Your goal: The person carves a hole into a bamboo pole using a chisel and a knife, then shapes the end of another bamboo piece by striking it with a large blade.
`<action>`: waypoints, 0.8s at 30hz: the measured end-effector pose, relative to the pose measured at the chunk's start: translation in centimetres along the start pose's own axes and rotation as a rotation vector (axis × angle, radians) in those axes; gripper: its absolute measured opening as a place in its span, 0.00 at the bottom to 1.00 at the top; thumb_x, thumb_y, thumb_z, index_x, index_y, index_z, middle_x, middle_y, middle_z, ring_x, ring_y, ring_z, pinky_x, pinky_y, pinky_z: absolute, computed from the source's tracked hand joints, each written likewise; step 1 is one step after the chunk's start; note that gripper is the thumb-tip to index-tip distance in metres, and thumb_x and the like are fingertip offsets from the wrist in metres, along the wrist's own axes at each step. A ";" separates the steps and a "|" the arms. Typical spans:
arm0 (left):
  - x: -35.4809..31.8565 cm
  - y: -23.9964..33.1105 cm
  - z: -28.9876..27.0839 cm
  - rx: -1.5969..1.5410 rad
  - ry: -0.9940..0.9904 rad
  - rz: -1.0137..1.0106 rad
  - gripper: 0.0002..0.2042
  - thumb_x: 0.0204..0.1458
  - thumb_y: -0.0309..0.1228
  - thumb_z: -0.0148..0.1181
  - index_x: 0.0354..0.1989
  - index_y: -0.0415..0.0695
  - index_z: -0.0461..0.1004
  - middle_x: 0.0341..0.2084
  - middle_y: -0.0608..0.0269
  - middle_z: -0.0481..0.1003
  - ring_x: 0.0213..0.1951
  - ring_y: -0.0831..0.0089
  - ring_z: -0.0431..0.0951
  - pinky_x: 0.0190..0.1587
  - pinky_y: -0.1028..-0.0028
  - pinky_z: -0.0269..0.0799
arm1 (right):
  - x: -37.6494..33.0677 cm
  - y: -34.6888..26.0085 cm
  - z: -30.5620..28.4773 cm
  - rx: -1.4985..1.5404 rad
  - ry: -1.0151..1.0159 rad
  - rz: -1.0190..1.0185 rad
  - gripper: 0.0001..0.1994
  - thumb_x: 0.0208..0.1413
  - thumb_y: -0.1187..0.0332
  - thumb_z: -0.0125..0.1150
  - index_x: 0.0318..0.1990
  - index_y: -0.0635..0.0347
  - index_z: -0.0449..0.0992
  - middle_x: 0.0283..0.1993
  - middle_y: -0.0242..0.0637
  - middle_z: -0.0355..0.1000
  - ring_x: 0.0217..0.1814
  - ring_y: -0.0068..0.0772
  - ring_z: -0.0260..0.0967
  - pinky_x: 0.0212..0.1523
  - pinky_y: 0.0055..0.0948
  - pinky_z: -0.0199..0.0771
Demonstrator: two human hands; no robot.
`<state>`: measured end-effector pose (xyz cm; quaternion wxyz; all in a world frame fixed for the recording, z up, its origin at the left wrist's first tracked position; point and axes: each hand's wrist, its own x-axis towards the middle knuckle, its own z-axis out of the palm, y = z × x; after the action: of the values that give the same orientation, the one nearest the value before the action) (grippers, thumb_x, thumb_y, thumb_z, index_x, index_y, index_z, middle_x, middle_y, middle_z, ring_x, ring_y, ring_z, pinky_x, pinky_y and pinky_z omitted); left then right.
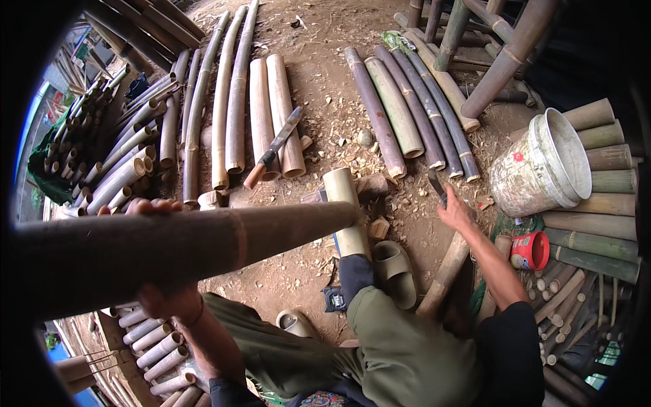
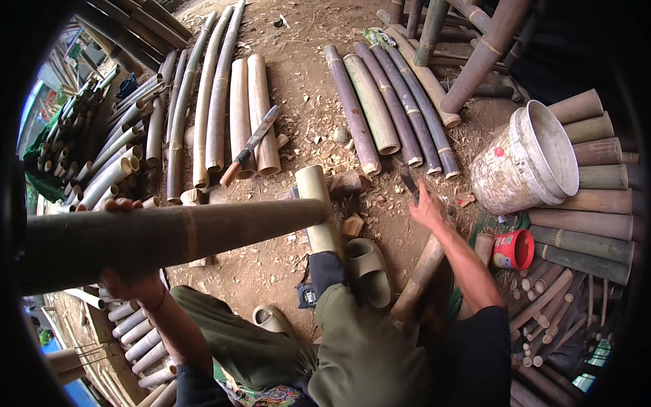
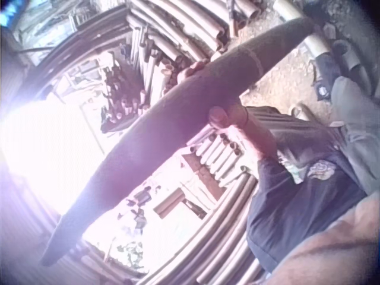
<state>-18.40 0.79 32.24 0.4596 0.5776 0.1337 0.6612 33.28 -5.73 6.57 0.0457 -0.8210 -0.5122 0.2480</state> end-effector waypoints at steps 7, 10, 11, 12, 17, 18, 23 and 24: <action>1.9 -1.3 7.6 0.124 0.072 -0.049 0.37 0.39 0.36 0.74 0.59 0.34 0.65 0.51 0.47 0.73 0.50 0.57 0.76 0.57 0.58 0.72 | -4.2 4.5 15.8 0.079 0.116 0.137 0.52 0.49 0.69 0.65 0.73 0.63 0.30 0.71 0.67 0.45 0.73 0.64 0.46 0.72 0.47 0.49; 3.8 0.4 9.4 0.299 -0.112 -0.115 0.32 0.34 0.38 0.78 0.49 0.38 0.72 0.39 0.56 0.77 0.43 0.65 0.78 0.49 0.65 0.75 | -5.0 -0.1 14.4 0.083 0.078 0.067 0.51 0.48 0.68 0.67 0.73 0.64 0.35 0.68 0.67 0.51 0.71 0.64 0.50 0.70 0.47 0.52; 4.4 0.2 10.9 0.292 -0.190 -0.126 0.36 0.32 0.38 0.80 0.51 0.39 0.69 0.38 0.56 0.76 0.43 0.65 0.78 0.47 0.64 0.75 | -5.3 -1.1 11.2 0.181 0.168 0.007 0.53 0.47 0.62 0.70 0.72 0.66 0.37 0.67 0.66 0.52 0.72 0.63 0.49 0.71 0.50 0.50; 5.3 -0.2 12.7 0.288 -0.209 0.030 0.41 0.31 0.39 0.80 0.54 0.38 0.64 0.42 0.52 0.74 0.45 0.60 0.77 0.49 0.62 0.74 | -3.1 0.7 7.6 0.455 0.231 -0.108 0.53 0.48 0.55 0.71 0.73 0.65 0.40 0.66 0.66 0.54 0.70 0.60 0.54 0.68 0.49 0.56; 4.5 -4.2 14.0 0.394 -0.243 0.206 0.47 0.31 0.42 0.78 0.59 0.34 0.58 0.47 0.42 0.70 0.47 0.52 0.76 0.51 0.61 0.74 | -12.4 -19.6 -10.7 1.054 0.289 -0.958 0.56 0.46 0.36 0.66 0.72 0.64 0.45 0.70 0.45 0.55 0.70 0.40 0.56 0.71 0.41 0.51; 4.0 -6.1 14.1 0.443 -0.211 0.303 0.46 0.31 0.44 0.78 0.59 0.35 0.60 0.44 0.48 0.72 0.45 0.56 0.77 0.48 0.61 0.76 | -14.5 -22.5 -13.0 1.071 0.355 -1.173 0.58 0.44 0.32 0.65 0.71 0.66 0.46 0.70 0.46 0.54 0.71 0.41 0.55 0.72 0.43 0.48; 0.3 -12.5 14.7 0.444 -0.254 0.267 0.49 0.29 0.43 0.78 0.60 0.36 0.58 0.50 0.41 0.67 0.54 0.47 0.69 0.55 0.57 0.69 | -15.3 -26.7 -17.8 0.968 0.585 -1.052 0.53 0.46 0.39 0.66 0.68 0.72 0.49 0.66 0.54 0.58 0.66 0.48 0.61 0.69 0.45 0.57; -0.4 -13.9 15.0 0.420 -0.257 0.256 0.48 0.29 0.43 0.78 0.60 0.37 0.59 0.49 0.43 0.68 0.52 0.47 0.71 0.54 0.57 0.70 | -13.8 -25.4 -17.8 1.057 0.522 -1.081 0.51 0.47 0.41 0.66 0.67 0.73 0.51 0.64 0.54 0.61 0.64 0.48 0.63 0.68 0.45 0.60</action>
<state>1.11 2.69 26.61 0.2557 0.7516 0.1345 0.5930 15.69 -2.46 35.39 0.6609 -0.3604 -0.6268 0.2012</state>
